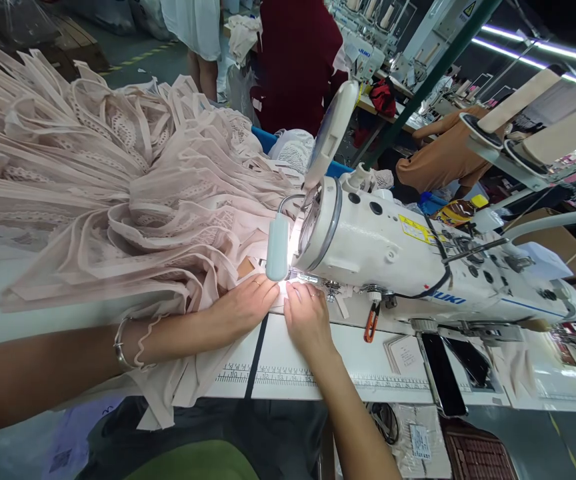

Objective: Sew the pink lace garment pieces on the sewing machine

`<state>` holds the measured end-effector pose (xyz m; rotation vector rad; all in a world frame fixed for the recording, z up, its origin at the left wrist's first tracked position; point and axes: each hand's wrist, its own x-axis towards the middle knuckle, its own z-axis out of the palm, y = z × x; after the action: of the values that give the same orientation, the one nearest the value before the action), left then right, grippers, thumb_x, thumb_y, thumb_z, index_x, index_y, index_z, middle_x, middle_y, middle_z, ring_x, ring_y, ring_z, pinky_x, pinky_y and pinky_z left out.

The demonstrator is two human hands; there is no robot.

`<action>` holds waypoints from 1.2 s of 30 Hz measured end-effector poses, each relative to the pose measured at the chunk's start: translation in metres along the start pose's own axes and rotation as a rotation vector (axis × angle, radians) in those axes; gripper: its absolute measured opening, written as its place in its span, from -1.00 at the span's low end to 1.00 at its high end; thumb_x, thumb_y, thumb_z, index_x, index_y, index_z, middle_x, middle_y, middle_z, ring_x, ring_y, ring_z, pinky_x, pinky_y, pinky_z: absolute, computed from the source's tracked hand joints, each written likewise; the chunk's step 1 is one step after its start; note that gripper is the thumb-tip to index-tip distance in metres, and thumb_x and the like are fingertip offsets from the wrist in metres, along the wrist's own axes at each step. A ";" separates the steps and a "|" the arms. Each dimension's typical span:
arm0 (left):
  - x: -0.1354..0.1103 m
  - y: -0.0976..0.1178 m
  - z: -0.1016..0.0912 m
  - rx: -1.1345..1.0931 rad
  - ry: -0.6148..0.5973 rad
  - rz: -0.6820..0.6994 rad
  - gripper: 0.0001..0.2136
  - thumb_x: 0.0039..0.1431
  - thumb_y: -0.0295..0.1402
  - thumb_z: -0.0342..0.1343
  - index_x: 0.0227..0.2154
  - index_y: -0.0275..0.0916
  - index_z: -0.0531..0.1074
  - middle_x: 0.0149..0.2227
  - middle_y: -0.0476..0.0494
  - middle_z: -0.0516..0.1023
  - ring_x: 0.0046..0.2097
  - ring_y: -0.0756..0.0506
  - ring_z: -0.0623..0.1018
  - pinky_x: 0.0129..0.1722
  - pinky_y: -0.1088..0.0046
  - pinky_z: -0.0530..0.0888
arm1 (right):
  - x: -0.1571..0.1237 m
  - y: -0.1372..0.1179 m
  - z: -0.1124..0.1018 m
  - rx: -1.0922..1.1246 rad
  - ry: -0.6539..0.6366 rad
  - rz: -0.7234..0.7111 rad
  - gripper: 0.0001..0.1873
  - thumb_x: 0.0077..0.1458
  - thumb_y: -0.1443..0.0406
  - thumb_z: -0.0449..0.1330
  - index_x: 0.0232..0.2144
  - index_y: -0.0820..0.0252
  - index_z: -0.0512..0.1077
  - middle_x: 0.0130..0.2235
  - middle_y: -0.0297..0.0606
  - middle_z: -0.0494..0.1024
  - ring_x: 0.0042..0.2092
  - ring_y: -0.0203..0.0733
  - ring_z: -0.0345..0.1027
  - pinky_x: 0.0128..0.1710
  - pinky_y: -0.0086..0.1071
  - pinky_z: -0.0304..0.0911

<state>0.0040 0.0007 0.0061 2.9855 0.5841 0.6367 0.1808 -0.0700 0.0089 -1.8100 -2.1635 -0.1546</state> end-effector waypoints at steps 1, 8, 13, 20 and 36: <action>0.000 0.001 0.001 0.011 -0.011 0.029 -0.77 0.31 -0.67 -0.16 -0.33 -0.35 0.37 -0.30 -0.23 0.48 -0.25 -0.13 0.46 -0.17 0.29 0.43 | 0.000 0.000 0.001 -0.046 -0.009 -0.018 -0.62 0.33 0.40 -0.05 0.04 0.24 0.49 -0.03 -0.07 0.58 0.04 -0.02 0.39 0.11 -0.16 0.26; 0.003 0.007 0.017 0.044 0.019 0.109 -0.76 0.29 -0.69 -0.11 -0.10 -0.42 0.39 -0.12 -0.33 0.55 -0.06 -0.17 0.52 -0.02 0.24 0.42 | 0.004 0.022 0.002 -0.013 -0.130 -0.010 -0.42 0.20 0.54 -0.12 0.15 0.18 0.43 -0.01 -0.11 0.59 -0.03 -0.05 0.43 0.00 -0.20 0.36; 0.002 0.005 0.018 0.079 0.082 0.153 -0.72 0.29 -0.69 -0.09 0.00 -0.49 0.37 0.03 -0.42 0.52 0.08 -0.20 0.50 0.15 0.19 0.35 | 0.004 0.035 0.000 0.124 -0.177 0.040 -0.28 0.10 0.56 -0.12 0.21 -0.02 0.38 0.05 -0.23 0.56 0.01 -0.12 0.43 0.05 -0.18 0.38; 0.005 0.004 0.016 0.049 0.014 0.141 -0.71 0.30 -0.67 -0.10 0.02 -0.46 0.37 0.04 -0.44 0.53 0.10 -0.20 0.51 0.13 0.19 0.37 | 0.000 0.041 0.003 0.201 -0.180 0.032 -0.25 0.09 0.56 -0.14 0.23 -0.05 0.35 0.13 -0.27 0.52 0.08 -0.15 0.40 0.12 -0.16 0.35; 0.008 -0.004 0.010 -0.043 -0.011 0.105 -0.69 0.36 -0.62 -0.17 0.09 -0.40 0.31 0.09 -0.42 0.50 0.14 -0.20 0.48 0.09 0.20 0.38 | 0.008 0.027 0.000 0.181 -0.162 0.125 -0.39 0.14 0.52 -0.12 0.09 -0.02 0.46 -0.09 -0.23 0.59 -0.10 -0.14 0.42 -0.12 -0.27 0.36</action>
<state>0.0130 0.0079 -0.0003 2.9932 0.4092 0.6298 0.2055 -0.0575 0.0078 -1.9019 -2.0837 0.2160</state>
